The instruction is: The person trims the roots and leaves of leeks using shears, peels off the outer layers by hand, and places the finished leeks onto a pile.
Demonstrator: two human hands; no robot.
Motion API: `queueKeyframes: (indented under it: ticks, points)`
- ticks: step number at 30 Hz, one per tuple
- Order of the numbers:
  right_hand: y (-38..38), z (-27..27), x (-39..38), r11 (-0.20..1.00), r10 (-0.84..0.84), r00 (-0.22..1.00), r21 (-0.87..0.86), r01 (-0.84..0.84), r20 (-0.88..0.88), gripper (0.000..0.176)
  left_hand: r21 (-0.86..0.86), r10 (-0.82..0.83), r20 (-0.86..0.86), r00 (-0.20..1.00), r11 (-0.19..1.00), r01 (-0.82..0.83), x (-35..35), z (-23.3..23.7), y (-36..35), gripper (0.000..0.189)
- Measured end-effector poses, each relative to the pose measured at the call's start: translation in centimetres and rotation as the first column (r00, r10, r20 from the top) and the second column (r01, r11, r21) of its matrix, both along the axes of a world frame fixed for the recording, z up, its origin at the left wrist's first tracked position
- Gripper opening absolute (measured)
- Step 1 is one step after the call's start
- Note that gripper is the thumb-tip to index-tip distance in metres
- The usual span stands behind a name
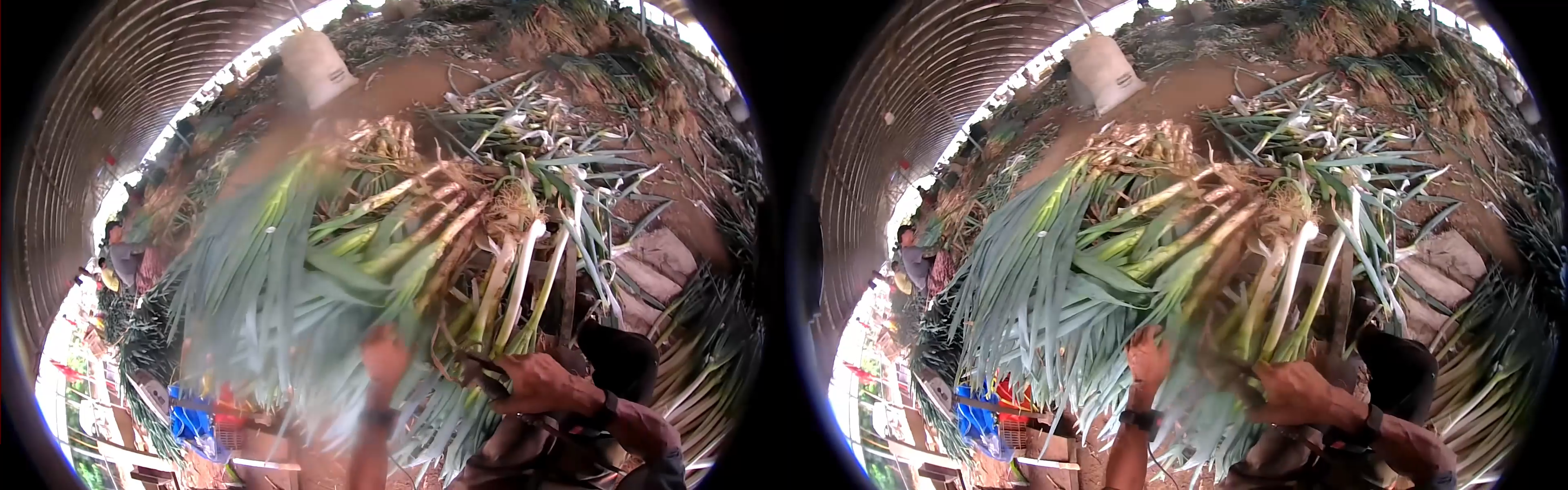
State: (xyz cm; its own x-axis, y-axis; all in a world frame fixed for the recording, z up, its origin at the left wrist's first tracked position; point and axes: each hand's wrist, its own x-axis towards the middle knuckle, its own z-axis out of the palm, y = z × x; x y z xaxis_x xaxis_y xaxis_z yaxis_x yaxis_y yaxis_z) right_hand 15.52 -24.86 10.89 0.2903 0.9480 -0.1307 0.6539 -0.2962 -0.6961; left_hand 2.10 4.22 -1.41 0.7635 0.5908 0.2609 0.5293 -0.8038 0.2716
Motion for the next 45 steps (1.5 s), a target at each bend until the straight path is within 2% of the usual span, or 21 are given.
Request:
queueKeyframes:
  ticks: [1, 2, 3, 4, 5, 8, 12, 17, 20, 21, 24, 28, 32, 35, 38, 41, 45]
  points:
    - [0.2, 0.3, -0.4, 1.000, 0.006, 1.000, 0.010, -0.006, -0.013, 0.072, -0.071, 0.010, -0.028, 1.000, 0.997, -0.012, 0.3, -0.6, 0.0, 0.035]
    - [0.7, 0.7, -0.6, 1.000, 0.018, 1.000, 0.027, -0.017, -0.021, 0.071, -0.007, -0.042, 0.001, 0.999, 0.999, 0.042, 0.7, -1.3, -0.2, 0.038]
    - [1.0, 0.6, -0.7, 1.000, 0.010, 0.999, -0.009, -0.010, -0.038, 0.061, 0.059, -0.096, 0.027, 0.995, 0.994, 0.094, 1.1, -2.1, -0.6, 0.041]
    - [1.3, 0.5, -0.8, 1.000, -0.014, 1.000, -0.007, 0.014, -0.009, 0.061, 0.126, -0.152, 0.052, 0.987, 0.982, 0.144, 1.5, -2.9, -1.0, 0.045]
    - [1.5, 0.4, -0.9, 0.999, -0.040, 0.999, -0.005, 0.040, 0.020, 0.061, 0.089, -0.183, 0.048, 0.982, 0.980, 0.179, 1.9, -2.8, -1.6, 0.051]
    - [1.7, -0.3, -0.3, 0.990, -0.123, 0.991, -0.063, 0.127, 0.061, 0.061, 0.083, 0.016, 0.053, 0.998, 0.996, -0.020, 3.3, -3.3, -2.9, 0.053]
    - [2.0, 0.6, 0.5, 0.984, -0.142, 0.990, -0.103, 0.142, 0.009, 0.056, 0.014, 0.135, -0.003, 0.991, 0.991, -0.135, 3.9, -3.4, -3.0, 0.055]
    - [1.2, 2.0, 0.5, 0.979, -0.180, 0.983, -0.101, 0.175, -0.046, 0.054, 0.027, 0.225, -0.065, 0.972, 0.974, -0.223, 3.3, -2.0, -3.6, 0.057]
    - [1.0, 1.8, 0.6, 0.978, -0.190, 0.981, -0.093, 0.185, -0.048, 0.054, -0.055, 0.174, -0.046, 0.984, 0.983, -0.176, 2.6, -2.5, -1.9, 0.058]
    - [1.0, 1.6, 0.6, 0.979, -0.187, 0.982, -0.090, 0.183, -0.039, 0.054, -0.017, 0.144, -0.041, 0.989, 0.989, -0.145, 2.5, -2.5, -1.4, 0.060]
    - [1.1, 1.1, 0.5, 0.980, -0.176, 0.984, -0.102, 0.173, -0.024, 0.054, -0.081, 0.148, -0.280, 0.948, 0.981, -0.177, 3.1, -0.9, -1.2, 0.062]
    - [0.7, 1.6, 0.2, 0.987, -0.153, 0.978, -0.076, 0.144, -0.138, 0.054, -0.237, 0.125, -0.370, 0.920, 0.945, -0.224, 3.9, 1.3, -1.6, 0.063]
    - [0.8, 0.8, -0.2, 0.993, -0.069, 0.988, -0.108, 0.054, -0.141, 0.054, -0.245, 0.125, -0.341, 0.932, 0.945, -0.216, 3.7, 0.3, -1.5, 0.066]
    - [1.2, -0.3, -0.5, 0.995, -0.049, 0.994, -0.093, 0.040, -0.098, 0.053, -0.243, 0.081, -0.264, 0.961, 0.959, -0.147, 3.5, -0.5, -0.8, 0.066]
    - [1.8, -0.7, -0.6, 0.992, -0.048, 0.997, -0.118, 0.042, -0.054, 0.053, -0.303, 0.056, -0.360, 0.931, 0.937, -0.174, 3.6, -0.9, -0.1, 0.066]
    - [2.1, -0.6, -0.8, 0.987, -0.029, 0.998, -0.160, 0.020, -0.054, 0.053, -0.320, 0.024, -0.241, 0.970, 0.942, -0.103, 3.2, -1.0, -0.5, 0.067]
    - [2.1, -1.3, -1.1, 0.987, -0.018, 0.999, -0.161, 0.012, -0.036, 0.052, -0.323, 0.020, -0.188, 0.982, 0.943, -0.081, 3.4, -1.1, -0.5, 0.069]
